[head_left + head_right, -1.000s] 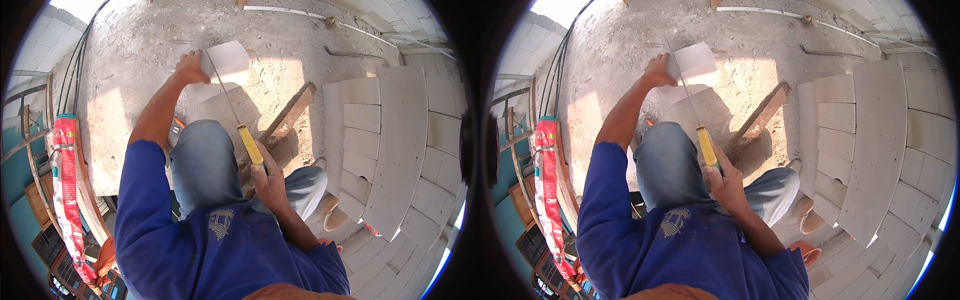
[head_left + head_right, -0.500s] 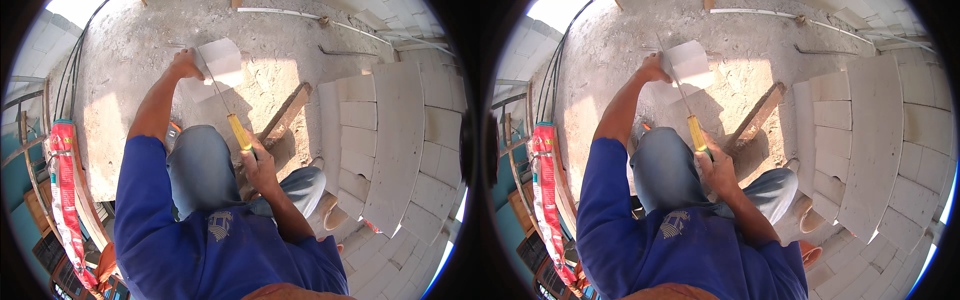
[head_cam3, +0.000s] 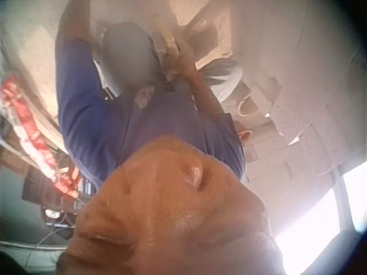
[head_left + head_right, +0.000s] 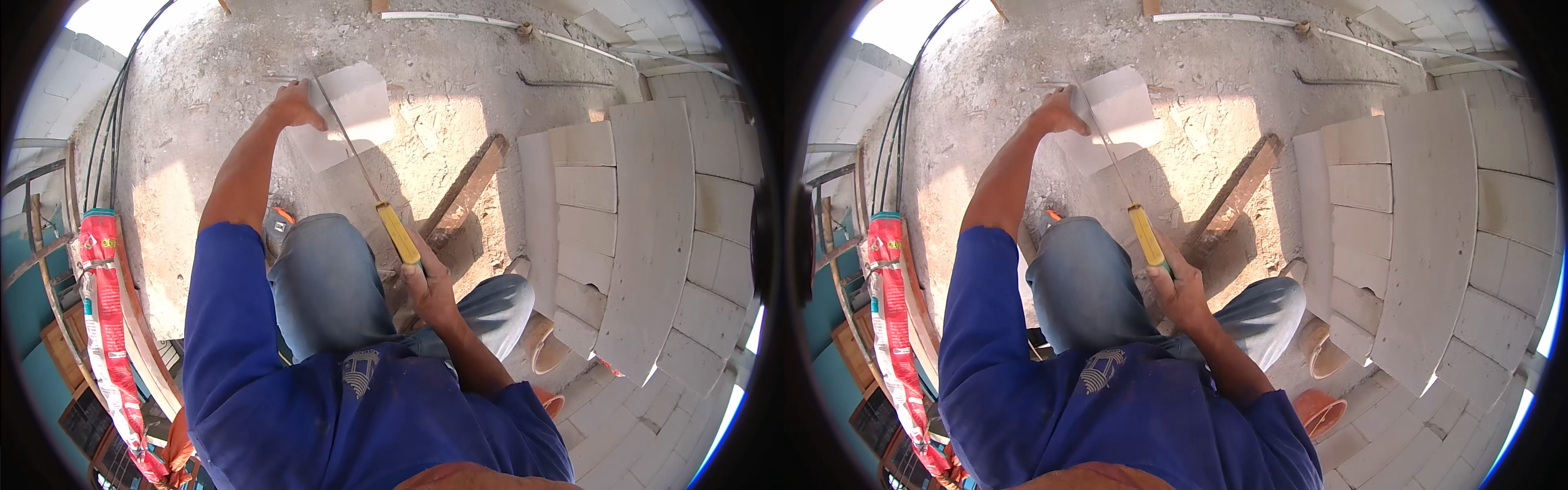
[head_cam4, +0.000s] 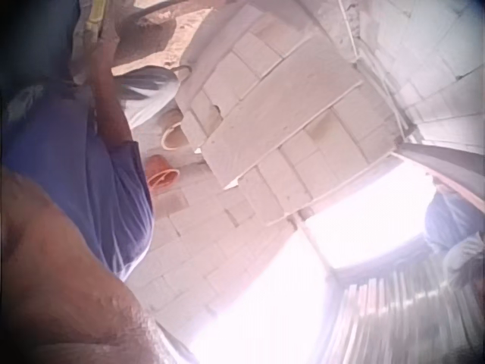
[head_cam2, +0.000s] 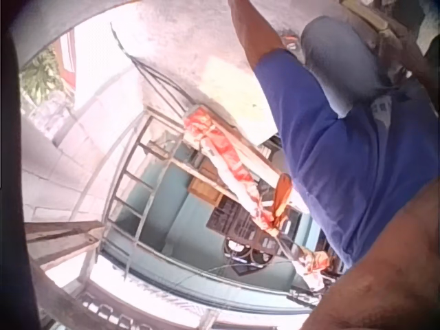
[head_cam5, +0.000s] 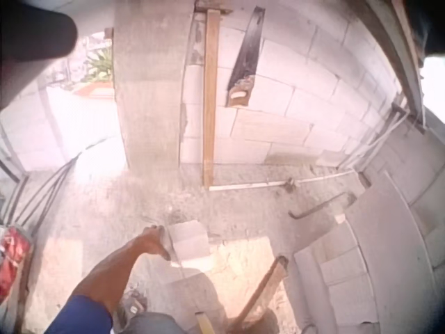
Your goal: The person uses a hand saw to cut a white ceramic tile in half while kneeling on the floor. After completing the cut, the person separates the two halves and places them on the ground.
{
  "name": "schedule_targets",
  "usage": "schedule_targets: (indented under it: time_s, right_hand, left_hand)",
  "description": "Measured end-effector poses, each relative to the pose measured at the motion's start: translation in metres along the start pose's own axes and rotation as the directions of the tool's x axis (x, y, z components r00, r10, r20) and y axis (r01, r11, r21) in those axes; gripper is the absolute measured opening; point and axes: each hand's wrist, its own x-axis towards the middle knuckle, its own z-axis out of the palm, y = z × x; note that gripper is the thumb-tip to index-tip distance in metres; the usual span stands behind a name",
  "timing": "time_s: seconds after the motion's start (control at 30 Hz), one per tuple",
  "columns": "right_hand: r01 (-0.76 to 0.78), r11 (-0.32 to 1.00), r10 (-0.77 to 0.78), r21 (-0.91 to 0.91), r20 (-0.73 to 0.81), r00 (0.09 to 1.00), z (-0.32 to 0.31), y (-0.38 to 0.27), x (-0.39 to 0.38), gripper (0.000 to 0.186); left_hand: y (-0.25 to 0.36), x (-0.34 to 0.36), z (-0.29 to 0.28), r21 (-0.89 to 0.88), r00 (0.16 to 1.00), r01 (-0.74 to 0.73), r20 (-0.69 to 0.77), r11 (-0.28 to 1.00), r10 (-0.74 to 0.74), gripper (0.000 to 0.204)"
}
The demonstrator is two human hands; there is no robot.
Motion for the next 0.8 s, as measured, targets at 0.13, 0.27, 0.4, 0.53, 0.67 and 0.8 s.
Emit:
schedule_targets:
  time_s: [0.13, 0.27, 0.4, 0.53, 0.67, 0.8]
  right_hand:
    - [0.052, 0.998, -0.053, -0.023, -0.054, 0.997, -0.003, 0.014, -0.04, 0.054]
    - [0.028, 0.999, -0.027, 0.041, -0.016, 0.999, 0.024, 0.006, 0.096, 0.052]
    - [0.043, 0.995, -0.045, 0.091, 0.02, 0.999, 0.017, 0.003, 0.088, 0.053]
    - [0.142, 0.99, -0.142, -0.01, -0.007, 0.99, -0.009, 0.006, -0.025, 0.056]
    - [-0.008, 0.999, 0.006, -0.034, -0.034, 0.999, 0.006, 0.003, 0.016, 0.054]
    - [0.009, 0.995, -0.009, 0.096, -0.004, 1.0, 0.029, -0.002, 0.11, 0.052]
  left_hand:
    - [0.013, 0.0, -0.01, -0.042, 0.998, -0.002, 0.064, 0.999, 0.004, 0.126]
    - [0.016, -0.009, -0.004, -0.052, 0.999, 0.031, 0.039, 0.998, -0.029, 0.124]
    - [0.006, -0.005, 0.003, -0.018, 1.0, -0.012, -0.014, 1.0, 0.011, 0.114]
    - [0.007, -0.004, 0.0, 0.039, 0.998, -0.007, -0.065, 0.999, 0.01, 0.114]
    - [0.025, -0.02, 0.0, 0.044, 1.0, 0.014, -0.002, 0.999, -0.014, 0.113]
    - [0.025, -0.026, 0.013, 0.007, 0.998, 0.055, -0.028, 0.998, -0.055, 0.113]
